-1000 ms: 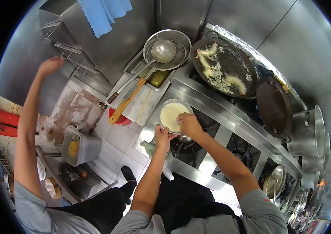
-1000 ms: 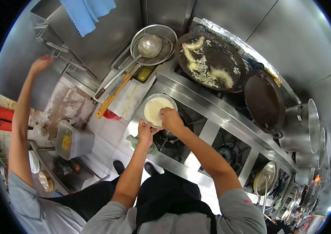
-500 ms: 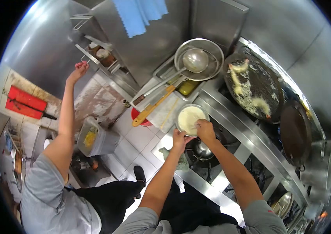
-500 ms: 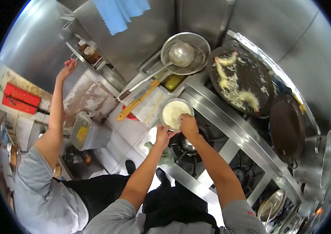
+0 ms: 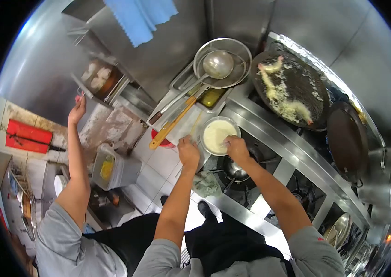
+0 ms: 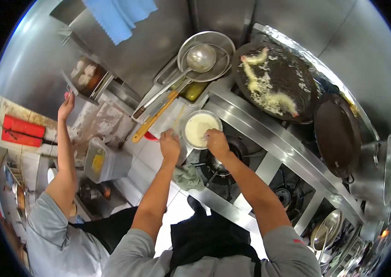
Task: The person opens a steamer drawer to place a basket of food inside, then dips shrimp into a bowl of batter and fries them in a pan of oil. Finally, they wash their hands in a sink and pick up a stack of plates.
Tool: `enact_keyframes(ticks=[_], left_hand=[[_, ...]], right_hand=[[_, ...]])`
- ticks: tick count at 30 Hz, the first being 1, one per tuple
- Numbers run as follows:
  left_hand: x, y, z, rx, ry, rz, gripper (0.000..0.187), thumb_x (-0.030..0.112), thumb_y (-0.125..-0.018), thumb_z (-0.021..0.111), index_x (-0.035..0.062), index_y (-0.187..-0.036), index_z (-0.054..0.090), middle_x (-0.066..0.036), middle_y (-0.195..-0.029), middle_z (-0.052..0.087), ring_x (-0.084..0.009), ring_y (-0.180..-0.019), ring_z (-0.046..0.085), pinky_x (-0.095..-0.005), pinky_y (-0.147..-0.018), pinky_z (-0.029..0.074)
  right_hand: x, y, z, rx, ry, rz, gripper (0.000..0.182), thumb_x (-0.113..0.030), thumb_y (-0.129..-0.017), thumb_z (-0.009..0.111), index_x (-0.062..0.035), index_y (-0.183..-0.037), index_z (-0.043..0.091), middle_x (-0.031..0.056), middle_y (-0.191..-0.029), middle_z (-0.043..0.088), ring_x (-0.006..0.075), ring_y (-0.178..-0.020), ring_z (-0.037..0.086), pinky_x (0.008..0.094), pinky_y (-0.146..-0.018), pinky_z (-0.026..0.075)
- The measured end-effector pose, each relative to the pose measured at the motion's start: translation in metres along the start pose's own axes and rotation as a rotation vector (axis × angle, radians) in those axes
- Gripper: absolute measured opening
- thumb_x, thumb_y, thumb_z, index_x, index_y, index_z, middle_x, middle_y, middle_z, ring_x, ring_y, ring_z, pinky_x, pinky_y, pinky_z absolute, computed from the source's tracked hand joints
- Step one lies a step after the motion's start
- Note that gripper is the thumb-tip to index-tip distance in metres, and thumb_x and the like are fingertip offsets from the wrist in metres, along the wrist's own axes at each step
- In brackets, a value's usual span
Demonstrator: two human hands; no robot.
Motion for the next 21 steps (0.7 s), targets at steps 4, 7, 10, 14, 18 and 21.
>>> enact_keyframes(ticks=[4, 7, 10, 14, 18, 21], left_hand=[[-0.019, -0.019, 0.016, -0.129, -0.128, 0.028, 0.031, 0.009, -0.077, 0.07, 0.0047, -0.106, 0.059, -0.02, -0.098, 0.062, -0.0377, -0.097, 0.058, -0.0445, -0.084, 0.049], [-0.022, -0.021, 0.006, -0.265, -0.143, -0.159, 0.025, 0.011, -0.078, 0.069, 0.0046, -0.099, 0.058, -0.02, -0.091, 0.064, -0.0408, -0.084, 0.064, -0.047, -0.077, 0.05], [-0.042, -0.014, 0.003, -0.243, -0.078, 0.041, 0.02, 0.011, -0.079, 0.068, 0.005, -0.096, 0.059, -0.02, -0.091, 0.065, -0.0403, -0.084, 0.064, -0.0462, -0.076, 0.05], [-0.043, -0.003, -0.006, -0.259, -0.158, 0.205, 0.017, 0.008, -0.08, 0.067, 0.004, -0.095, 0.059, -0.019, -0.086, 0.066, -0.0377, -0.08, 0.064, -0.0449, -0.074, 0.05], [-0.044, 0.009, -0.023, -0.249, 0.015, -0.073, 0.01, 0.006, -0.083, 0.064, 0.0006, -0.092, 0.064, -0.017, -0.083, 0.065, -0.0336, -0.076, 0.063, -0.0423, -0.069, 0.05], [0.057, 0.012, -0.087, -0.07, 0.068, -0.008, 0.011, 0.006, -0.085, 0.063, 0.0001, -0.093, 0.068, -0.017, -0.082, 0.065, -0.0311, -0.075, 0.062, -0.0404, -0.066, 0.05]], right_hand=[[0.006, 0.003, 0.009, 0.001, 0.126, 0.029, 0.012, 0.0, -0.076, 0.059, -0.0046, -0.082, 0.068, 0.0198, -0.086, 0.067, 0.0377, -0.083, 0.065, 0.0426, -0.079, 0.053], [-0.004, 0.002, 0.004, -0.054, 0.106, 0.1, 0.015, -0.001, -0.076, 0.057, -0.0062, -0.083, 0.068, 0.0194, -0.089, 0.066, 0.0365, -0.086, 0.064, 0.0421, -0.08, 0.052], [-0.005, -0.001, 0.005, -0.077, 0.086, 0.095, 0.011, -0.003, -0.076, 0.059, -0.0048, -0.083, 0.068, 0.0187, -0.087, 0.065, 0.0371, -0.085, 0.064, 0.0428, -0.079, 0.052], [0.003, 0.003, 0.014, -0.033, 0.038, 0.071, 0.009, -0.003, -0.077, 0.059, -0.0041, -0.081, 0.067, 0.0189, -0.086, 0.064, 0.037, -0.085, 0.064, 0.0426, -0.079, 0.051], [0.0, 0.007, 0.011, -0.017, 0.019, 0.102, 0.008, -0.002, -0.076, 0.059, -0.0032, -0.079, 0.066, 0.0186, -0.084, 0.064, 0.0367, -0.084, 0.064, 0.0428, -0.078, 0.052], [0.002, 0.01, 0.01, 0.005, -0.044, 0.06, 0.008, -0.002, -0.075, 0.06, -0.0034, -0.079, 0.066, 0.0187, -0.085, 0.064, 0.037, -0.083, 0.064, 0.0441, -0.077, 0.052]])
Point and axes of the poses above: each hand's wrist, its own y-axis away from the middle knuckle, its own z-axis out of the palm, x = y × z, the point moved 2 cm from there along -y, towards the middle knuckle
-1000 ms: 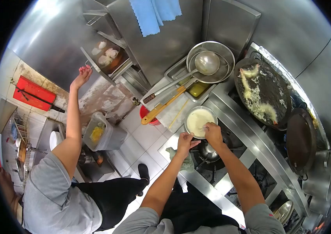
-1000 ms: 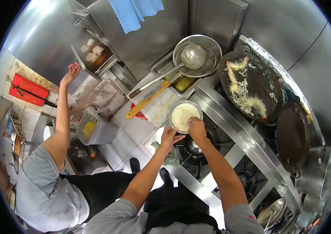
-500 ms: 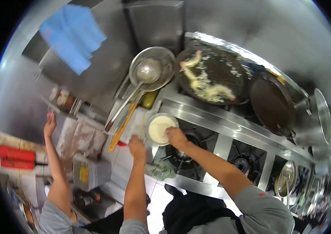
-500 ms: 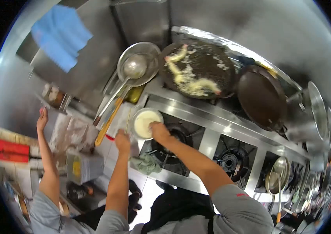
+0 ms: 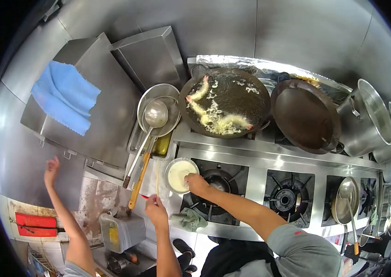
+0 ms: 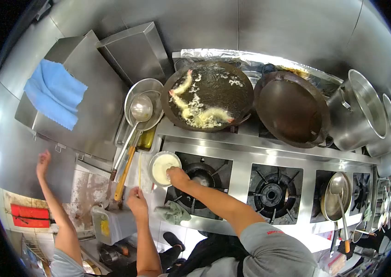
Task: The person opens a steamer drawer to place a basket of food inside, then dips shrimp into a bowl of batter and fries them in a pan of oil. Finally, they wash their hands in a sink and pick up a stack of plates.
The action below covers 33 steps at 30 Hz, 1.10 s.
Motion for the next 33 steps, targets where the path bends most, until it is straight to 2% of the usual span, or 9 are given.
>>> enact_keyframes(ticks=[3, 9, 12, 20, 24, 26, 28, 31, 33], left_hand=[[0.127, -0.043, -0.001, 0.073, 0.139, 0.476, 0.014, 0.004, -0.085, 0.064, 0.0007, -0.097, 0.069, -0.017, -0.085, 0.065, -0.0323, -0.075, 0.062, -0.0385, -0.066, 0.05], [0.294, -0.113, 0.116, -0.208, -0.361, 0.868, 0.019, 0.006, -0.083, 0.055, 0.0053, -0.095, 0.069, -0.014, -0.1, 0.06, -0.0324, -0.098, 0.06, -0.04, -0.081, 0.052], [0.31, -0.111, 0.136, -0.33, -0.507, 0.858, 0.018, 0.006, -0.08, 0.056, 0.0048, -0.092, 0.07, -0.012, -0.103, 0.061, -0.0309, -0.102, 0.06, -0.0386, -0.087, 0.053], [0.294, -0.112, 0.116, -0.36, -0.408, 0.769, 0.017, 0.013, -0.082, 0.059, 0.0036, -0.091, 0.07, -0.013, -0.099, 0.064, -0.0289, -0.096, 0.064, -0.0407, -0.081, 0.053], [0.294, -0.108, 0.1, -0.323, -0.213, 0.6, 0.02, 0.011, -0.077, 0.062, 0.0011, -0.094, 0.068, -0.019, -0.097, 0.066, -0.0291, -0.091, 0.067, -0.0433, -0.08, 0.054], [0.292, -0.099, 0.107, -0.209, -0.394, 0.964, 0.016, 0.011, -0.076, 0.062, 0.005, -0.087, 0.071, -0.015, -0.091, 0.067, -0.0286, -0.085, 0.068, -0.0429, -0.074, 0.054], [0.292, -0.101, 0.1, -0.412, -0.384, 0.602, 0.013, 0.013, -0.077, 0.062, 0.0064, -0.083, 0.072, -0.014, -0.085, 0.068, -0.0283, -0.082, 0.068, -0.0417, -0.073, 0.055], [0.287, -0.108, 0.102, -0.451, -0.335, 0.598, 0.014, 0.01, -0.08, 0.058, 0.004, -0.084, 0.07, -0.014, -0.09, 0.066, -0.0291, -0.086, 0.067, -0.0412, -0.072, 0.055], [0.28, -0.11, 0.105, -0.247, -0.408, 0.855, 0.015, 0.007, -0.079, 0.058, 0.0034, -0.087, 0.07, -0.013, -0.096, 0.063, -0.0277, -0.092, 0.063, -0.0393, -0.076, 0.055]], right_hand=[[0.002, 0.0, 0.002, -0.058, 0.003, 0.107, 0.016, 0.0, -0.074, 0.057, -0.0033, -0.087, 0.065, 0.0183, -0.094, 0.064, 0.0368, -0.088, 0.064, 0.043, -0.082, 0.052], [0.008, -0.003, 0.008, -0.009, 0.007, 0.074, 0.01, -0.003, -0.075, 0.059, -0.0042, -0.082, 0.066, 0.0179, -0.087, 0.064, 0.0342, -0.088, 0.065, 0.0413, -0.079, 0.053], [0.013, -0.002, 0.009, 0.033, -0.044, 0.012, 0.026, 0.003, -0.078, 0.047, 0.0007, -0.099, 0.062, 0.0231, -0.095, 0.065, 0.0411, -0.088, 0.064, 0.046, -0.075, 0.054], [0.033, 0.002, 0.017, -0.015, 0.092, -0.038, 0.015, -0.006, -0.081, 0.05, -0.0042, -0.082, 0.065, 0.0199, -0.088, 0.064, 0.0388, -0.082, 0.063, 0.0474, -0.076, 0.051], [-0.019, -0.006, 0.014, -0.158, 0.189, -0.307, 0.032, -0.012, -0.089, 0.051, -0.0011, -0.118, 0.059, 0.0207, -0.11, 0.064, 0.0364, -0.102, 0.06, 0.0448, -0.088, 0.049], [-0.05, -0.009, 0.013, -0.316, -0.264, -0.236, 0.047, -0.022, -0.091, 0.055, -0.0019, -0.132, 0.042, 0.0168, -0.129, 0.05, 0.0307, -0.119, 0.048, 0.041, -0.101, 0.038], [-0.027, -0.007, 0.016, -0.217, -0.087, -0.225, 0.034, -0.016, -0.087, 0.054, -0.0023, -0.119, 0.05, 0.0183, -0.116, 0.054, 0.0335, -0.108, 0.052, 0.0422, -0.093, 0.042], [0.013, -0.004, 0.019, -0.036, 0.139, -0.066, 0.02, -0.007, -0.081, 0.052, -0.0028, -0.099, 0.061, 0.0205, -0.097, 0.061, 0.0377, -0.092, 0.058, 0.044, -0.081, 0.048], [0.019, -0.004, 0.026, 0.028, 0.158, -0.005, 0.019, -0.001, -0.078, 0.051, -0.0031, -0.085, 0.068, 0.022, -0.084, 0.065, 0.0405, -0.082, 0.062, 0.0452, -0.074, 0.052]])
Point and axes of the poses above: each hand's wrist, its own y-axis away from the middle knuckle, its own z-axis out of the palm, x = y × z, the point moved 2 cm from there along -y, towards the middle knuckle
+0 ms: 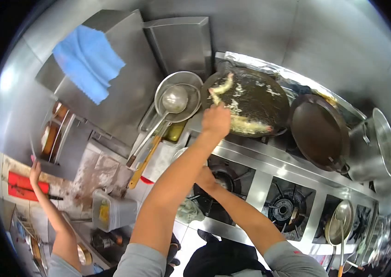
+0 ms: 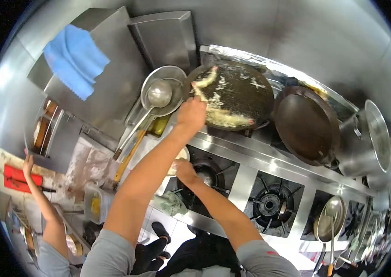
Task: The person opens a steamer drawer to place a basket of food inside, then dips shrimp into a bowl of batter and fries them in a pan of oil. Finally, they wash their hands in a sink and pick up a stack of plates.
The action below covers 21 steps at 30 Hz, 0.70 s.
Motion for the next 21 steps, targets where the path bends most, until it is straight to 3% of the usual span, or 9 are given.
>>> enact_keyframes(ticks=[3, 6, 9, 12, 20, 21], left_hand=[[0.0, 0.007, -0.004, -0.038, 0.009, 0.045, 0.015, 0.005, -0.079, 0.057, 0.004, -0.086, 0.07, -0.013, -0.096, 0.063, -0.0284, -0.093, 0.063, -0.04, -0.077, 0.054], [-0.001, 0.008, -0.01, 0.042, 0.047, 0.029, 0.015, 0.004, -0.078, 0.057, 0.0045, -0.086, 0.07, -0.013, -0.096, 0.062, -0.0299, -0.093, 0.063, -0.0399, -0.079, 0.054], [-0.001, 0.008, -0.011, -0.025, 0.014, 0.036, 0.016, 0.003, -0.078, 0.057, 0.0042, -0.088, 0.07, -0.013, -0.095, 0.062, -0.0308, -0.092, 0.064, -0.04, -0.078, 0.054], [-0.003, 0.01, -0.015, 0.063, 0.083, 0.016, 0.018, 0.003, -0.078, 0.057, 0.005, -0.09, 0.07, -0.014, -0.096, 0.062, -0.0307, -0.091, 0.065, -0.0404, -0.078, 0.054], [-0.009, 0.015, -0.018, 0.068, 0.07, 0.037, 0.015, 0.005, -0.078, 0.057, 0.0075, -0.087, 0.068, -0.01, -0.094, 0.061, -0.0284, -0.089, 0.065, -0.04, -0.076, 0.055], [-0.006, 0.014, -0.015, 0.018, 0.029, 0.058, 0.014, 0.006, -0.078, 0.057, 0.0079, -0.086, 0.068, -0.009, -0.095, 0.061, -0.0272, -0.09, 0.065, -0.0396, -0.075, 0.055]], right_hand=[[0.0, -0.001, 0.009, 0.04, 0.044, -0.11, 0.018, -0.001, -0.076, 0.052, -0.0043, -0.085, 0.068, 0.0202, -0.081, 0.065, 0.0348, -0.079, 0.064, 0.0436, -0.071, 0.053], [-0.012, -0.003, -0.001, -0.047, 0.082, -0.067, 0.018, -0.001, -0.074, 0.053, -0.0053, -0.085, 0.068, 0.0193, -0.08, 0.065, 0.0342, -0.076, 0.064, 0.0433, -0.072, 0.053], [-0.017, -0.004, 0.0, -0.065, 0.057, -0.007, 0.017, -0.002, -0.076, 0.053, -0.0041, -0.085, 0.067, 0.0199, -0.079, 0.064, 0.0348, -0.077, 0.064, 0.0428, -0.072, 0.053], [-0.02, -0.005, -0.003, -0.072, 0.034, -0.004, 0.016, -0.001, -0.077, 0.053, -0.0032, -0.086, 0.067, 0.0204, -0.079, 0.064, 0.0351, -0.078, 0.064, 0.0426, -0.073, 0.053], [-0.023, -0.011, 0.006, -0.159, 0.082, -0.025, 0.02, -0.001, -0.08, 0.05, -0.0031, -0.09, 0.067, 0.021, -0.084, 0.065, 0.0372, -0.083, 0.065, 0.0443, -0.076, 0.053], [-0.023, -0.012, 0.01, 0.032, -0.044, -0.139, 0.02, -0.002, -0.081, 0.05, -0.0031, -0.093, 0.067, 0.0213, -0.088, 0.066, 0.0375, -0.084, 0.065, 0.0444, -0.075, 0.054]])
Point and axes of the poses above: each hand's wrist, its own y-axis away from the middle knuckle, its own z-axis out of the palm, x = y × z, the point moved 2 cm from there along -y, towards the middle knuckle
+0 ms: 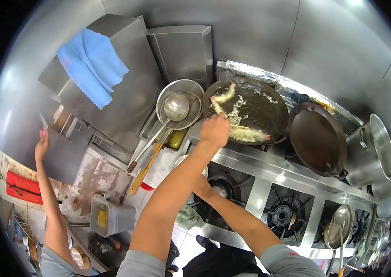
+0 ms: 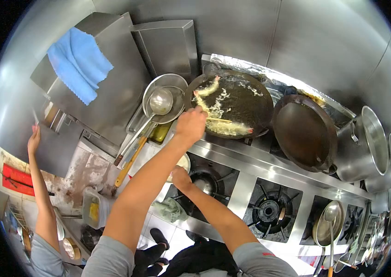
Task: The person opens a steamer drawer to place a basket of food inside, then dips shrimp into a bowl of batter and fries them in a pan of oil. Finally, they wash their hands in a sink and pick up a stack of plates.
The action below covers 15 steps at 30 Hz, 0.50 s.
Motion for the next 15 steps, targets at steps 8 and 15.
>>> enact_keyframes(ticks=[8, 15], left_hand=[[0.011, -0.007, 0.001, 0.065, -0.035, 0.005, 0.012, 0.009, -0.078, 0.058, 0.0084, -0.087, 0.066, -0.007, -0.097, 0.059, -0.0252, -0.095, 0.061, -0.0379, -0.076, 0.054], [0.018, -0.003, 0.007, 0.067, -0.001, 0.021, 0.014, 0.009, -0.076, 0.061, 0.0092, -0.089, 0.066, -0.006, -0.098, 0.057, -0.0259, -0.094, 0.06, -0.0389, -0.075, 0.053]], right_hand=[[-0.025, 0.006, -0.04, 0.068, 0.079, -0.138, 0.03, -0.02, -0.088, 0.052, -0.0003, -0.109, 0.062, 0.0199, -0.101, 0.067, 0.0375, -0.09, 0.065, 0.0446, -0.077, 0.054], [-0.02, 0.013, -0.037, 0.01, -0.094, -0.082, 0.046, -0.029, -0.09, 0.055, -0.0009, -0.126, 0.051, 0.019, -0.128, 0.055, 0.031, -0.122, 0.05, 0.0421, -0.102, 0.04]])
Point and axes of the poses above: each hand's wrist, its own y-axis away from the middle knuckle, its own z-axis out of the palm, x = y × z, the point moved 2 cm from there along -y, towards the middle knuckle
